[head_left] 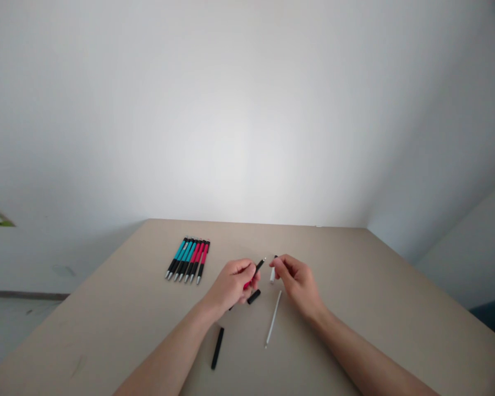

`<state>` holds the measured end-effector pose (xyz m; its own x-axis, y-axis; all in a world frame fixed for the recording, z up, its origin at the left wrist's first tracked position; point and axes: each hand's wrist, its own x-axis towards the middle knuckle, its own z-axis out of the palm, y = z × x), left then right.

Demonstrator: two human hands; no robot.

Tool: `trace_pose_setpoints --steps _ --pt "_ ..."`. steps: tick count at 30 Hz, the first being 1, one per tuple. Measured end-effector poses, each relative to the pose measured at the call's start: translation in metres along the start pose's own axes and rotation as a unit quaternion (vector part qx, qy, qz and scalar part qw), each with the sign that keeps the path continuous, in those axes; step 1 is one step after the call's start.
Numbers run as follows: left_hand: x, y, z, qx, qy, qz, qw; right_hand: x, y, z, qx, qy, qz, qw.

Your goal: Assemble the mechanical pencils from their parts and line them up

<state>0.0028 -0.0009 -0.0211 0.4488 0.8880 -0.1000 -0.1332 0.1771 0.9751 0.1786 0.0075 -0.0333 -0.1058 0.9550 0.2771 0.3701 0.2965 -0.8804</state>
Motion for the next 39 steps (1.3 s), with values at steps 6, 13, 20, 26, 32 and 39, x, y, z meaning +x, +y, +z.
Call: trace_pose_setpoints --steps 6,13,20,26,32,39 --pt "-0.002 0.010 0.004 -0.018 0.098 0.031 0.995 0.001 0.003 -0.004 -0.193 0.000 -0.087 0.977" --pt "0.000 0.008 0.002 -0.041 0.126 0.032 0.991 -0.009 -0.008 -0.001 -0.203 -0.176 -0.176 0.947" --pt "0.002 0.005 -0.001 -0.049 0.140 0.029 0.989 -0.011 -0.013 0.000 -0.214 -0.208 -0.195 0.934" --pt "0.002 0.006 0.000 -0.048 0.177 0.049 0.982 0.000 0.007 -0.002 -0.214 -0.049 -0.141 0.965" --pt "0.002 0.005 -0.001 -0.055 0.164 0.051 0.984 0.005 0.019 -0.006 -0.234 -0.001 -0.101 0.967" --pt "0.003 0.007 -0.001 -0.079 0.187 0.078 0.976 0.004 0.019 -0.006 -0.225 0.014 -0.085 0.970"
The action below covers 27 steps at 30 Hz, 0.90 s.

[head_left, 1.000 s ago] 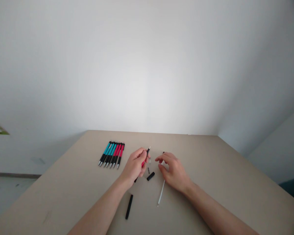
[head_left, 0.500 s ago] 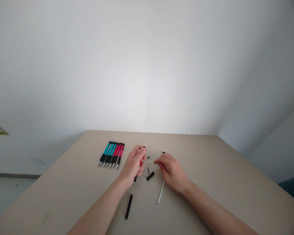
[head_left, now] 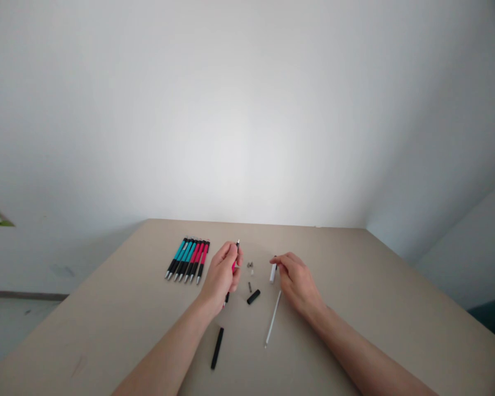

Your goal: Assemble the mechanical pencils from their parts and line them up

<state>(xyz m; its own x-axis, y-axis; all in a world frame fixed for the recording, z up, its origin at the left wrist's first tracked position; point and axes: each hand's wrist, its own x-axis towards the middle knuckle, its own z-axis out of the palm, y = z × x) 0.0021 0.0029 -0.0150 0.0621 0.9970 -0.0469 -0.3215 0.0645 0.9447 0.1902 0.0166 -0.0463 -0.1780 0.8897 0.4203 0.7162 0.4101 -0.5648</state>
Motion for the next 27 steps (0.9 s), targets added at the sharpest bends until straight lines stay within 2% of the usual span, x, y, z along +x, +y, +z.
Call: trace_pose_setpoints --steps 5,8,13,27 --pt "0.001 0.006 0.000 -0.048 0.072 0.070 0.994 -0.001 -0.002 0.000 0.018 0.005 0.001 1.000" --pt "0.000 0.010 -0.001 -0.067 0.088 0.092 0.990 -0.001 -0.003 -0.001 0.026 0.007 0.007 1.000" --pt "0.000 0.013 -0.001 -0.100 0.083 0.092 0.987 -0.004 -0.008 -0.002 0.039 -0.003 -0.008 0.999" --pt "-0.001 0.014 -0.001 -0.076 0.068 0.089 0.991 -0.005 -0.014 -0.003 0.040 -0.018 -0.027 0.999"
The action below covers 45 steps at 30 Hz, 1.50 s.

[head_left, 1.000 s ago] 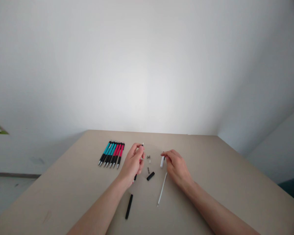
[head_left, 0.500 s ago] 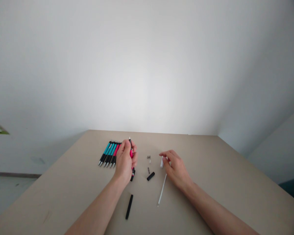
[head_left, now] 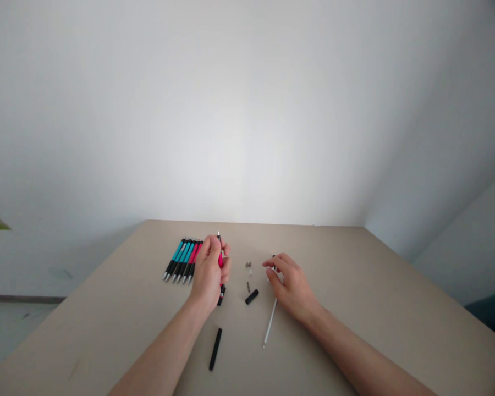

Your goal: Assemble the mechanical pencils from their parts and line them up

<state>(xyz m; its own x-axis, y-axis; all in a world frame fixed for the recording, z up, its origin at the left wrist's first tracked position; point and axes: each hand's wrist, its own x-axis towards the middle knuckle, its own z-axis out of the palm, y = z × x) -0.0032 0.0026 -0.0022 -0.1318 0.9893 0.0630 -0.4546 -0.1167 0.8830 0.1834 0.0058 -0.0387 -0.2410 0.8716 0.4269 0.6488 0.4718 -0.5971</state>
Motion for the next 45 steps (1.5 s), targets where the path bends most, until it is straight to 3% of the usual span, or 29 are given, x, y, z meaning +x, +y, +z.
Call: trace_pose_setpoints --steps 16,25,31,37,41,45 --pt "-0.001 0.004 0.001 -0.009 0.010 -0.004 1.000 0.001 0.007 -0.002 -0.026 0.000 -0.011 1.000" --pt "0.000 0.004 -0.002 -0.006 0.001 -0.015 1.000 -0.004 -0.002 -0.003 -0.035 -0.074 -0.070 0.994" --pt "0.004 0.001 -0.005 0.008 -0.014 -0.084 0.996 -0.007 -0.015 -0.007 -0.035 -0.180 -0.150 0.972" --pt "0.007 -0.005 -0.011 0.015 -0.079 -0.202 0.976 -0.004 -0.018 -0.005 -0.046 -0.207 -0.153 0.965" --pt "0.006 -0.003 -0.011 0.030 -0.097 -0.259 0.961 -0.003 -0.017 -0.004 0.027 -0.174 -0.140 0.974" --pt "0.001 -0.002 -0.010 0.039 -0.126 -0.281 0.951 -0.005 -0.010 -0.002 0.171 -0.068 -0.068 0.981"
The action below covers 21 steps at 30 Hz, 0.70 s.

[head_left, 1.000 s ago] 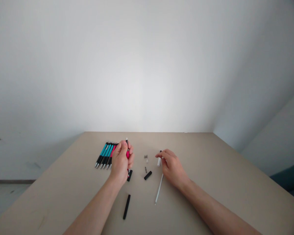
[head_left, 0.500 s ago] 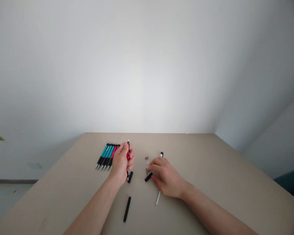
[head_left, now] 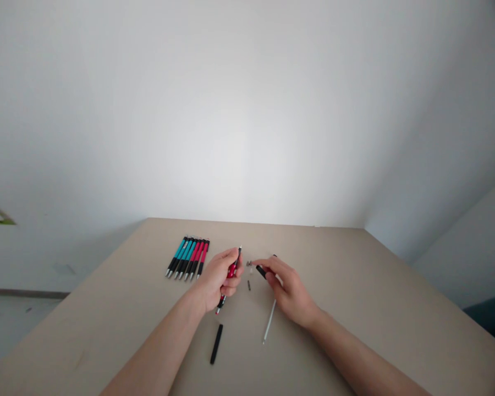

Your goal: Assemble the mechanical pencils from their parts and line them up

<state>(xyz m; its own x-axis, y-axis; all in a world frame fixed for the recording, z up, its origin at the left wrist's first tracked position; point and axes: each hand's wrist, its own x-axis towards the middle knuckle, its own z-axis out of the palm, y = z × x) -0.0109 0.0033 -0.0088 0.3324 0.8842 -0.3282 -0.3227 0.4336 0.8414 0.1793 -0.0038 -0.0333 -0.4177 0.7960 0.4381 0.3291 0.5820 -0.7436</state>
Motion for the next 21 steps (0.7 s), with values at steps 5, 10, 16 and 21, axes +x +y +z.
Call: trace_pose_setpoints --steps 5,10,16,21 --pt "-0.002 -0.008 0.004 0.034 -0.093 -0.041 0.994 0.001 0.009 -0.003 0.266 0.120 0.121 0.949" --pt "-0.002 -0.013 0.008 0.063 -0.132 -0.063 0.987 0.005 0.006 -0.007 0.357 0.173 0.187 0.899" --pt "-0.002 -0.015 0.007 0.068 -0.139 -0.064 0.986 0.006 0.004 -0.001 0.352 0.154 0.193 0.903" --pt "-0.003 -0.013 0.007 0.064 -0.131 -0.067 0.987 0.005 0.004 0.003 0.351 0.175 0.197 0.899"
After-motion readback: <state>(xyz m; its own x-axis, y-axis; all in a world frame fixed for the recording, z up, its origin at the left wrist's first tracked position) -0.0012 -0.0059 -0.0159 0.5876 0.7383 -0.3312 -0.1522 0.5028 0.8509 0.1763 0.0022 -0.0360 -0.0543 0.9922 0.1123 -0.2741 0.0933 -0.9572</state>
